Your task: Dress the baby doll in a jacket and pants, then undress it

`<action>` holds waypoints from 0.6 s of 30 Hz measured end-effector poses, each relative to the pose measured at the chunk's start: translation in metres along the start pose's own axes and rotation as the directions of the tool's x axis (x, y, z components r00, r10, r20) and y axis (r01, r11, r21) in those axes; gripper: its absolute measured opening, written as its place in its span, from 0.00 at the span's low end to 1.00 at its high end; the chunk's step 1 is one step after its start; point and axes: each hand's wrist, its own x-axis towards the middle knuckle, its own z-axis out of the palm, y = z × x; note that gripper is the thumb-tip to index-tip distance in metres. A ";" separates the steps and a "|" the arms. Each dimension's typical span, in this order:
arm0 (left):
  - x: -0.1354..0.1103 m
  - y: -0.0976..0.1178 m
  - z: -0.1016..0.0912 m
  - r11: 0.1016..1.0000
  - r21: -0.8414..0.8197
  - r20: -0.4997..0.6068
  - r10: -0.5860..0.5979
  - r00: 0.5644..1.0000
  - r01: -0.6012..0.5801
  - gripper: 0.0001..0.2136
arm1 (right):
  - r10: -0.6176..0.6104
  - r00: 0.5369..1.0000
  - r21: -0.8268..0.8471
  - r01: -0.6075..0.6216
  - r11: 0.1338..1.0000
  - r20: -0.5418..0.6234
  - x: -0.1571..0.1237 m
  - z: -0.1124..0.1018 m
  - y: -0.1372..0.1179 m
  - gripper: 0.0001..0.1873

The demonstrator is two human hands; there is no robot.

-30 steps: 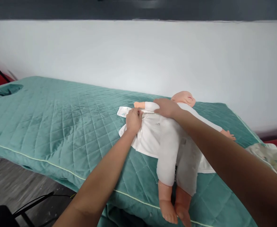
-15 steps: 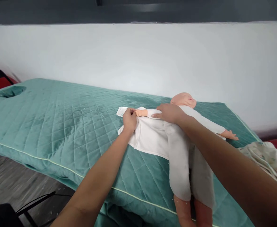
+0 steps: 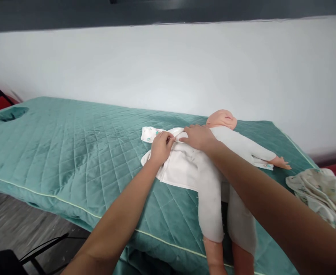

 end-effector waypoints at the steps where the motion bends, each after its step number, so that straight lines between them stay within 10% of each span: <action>1: 0.000 0.000 0.000 0.999 0.032 -0.006 0.027 1.000 -0.027 0.05 | 0.004 1.000 0.017 -0.003 1.000 -0.011 -0.001 -0.001 -0.001 0.26; 8: -0.009 0.005 -0.010 0.902 0.384 -0.118 -0.163 0.979 0.197 0.11 | 0.206 0.919 0.443 -0.039 0.895 -0.335 -0.044 -0.011 0.042 0.20; 13: -0.017 0.016 -0.016 0.792 0.539 -0.073 -0.296 0.952 0.287 0.15 | 0.692 0.391 0.686 -0.182 0.704 -0.607 -0.111 0.022 0.089 0.15; 14: -0.018 0.018 -0.017 0.781 0.554 -0.052 -0.314 0.948 0.289 0.15 | 0.718 0.367 0.701 -0.207 0.683 -0.591 -0.122 0.031 0.095 0.16; 18: -0.022 0.025 -0.020 0.798 0.552 0.010 -0.295 0.955 0.241 0.14 | 0.776 0.504 0.710 -0.379 0.593 -0.379 -0.144 0.056 0.104 0.21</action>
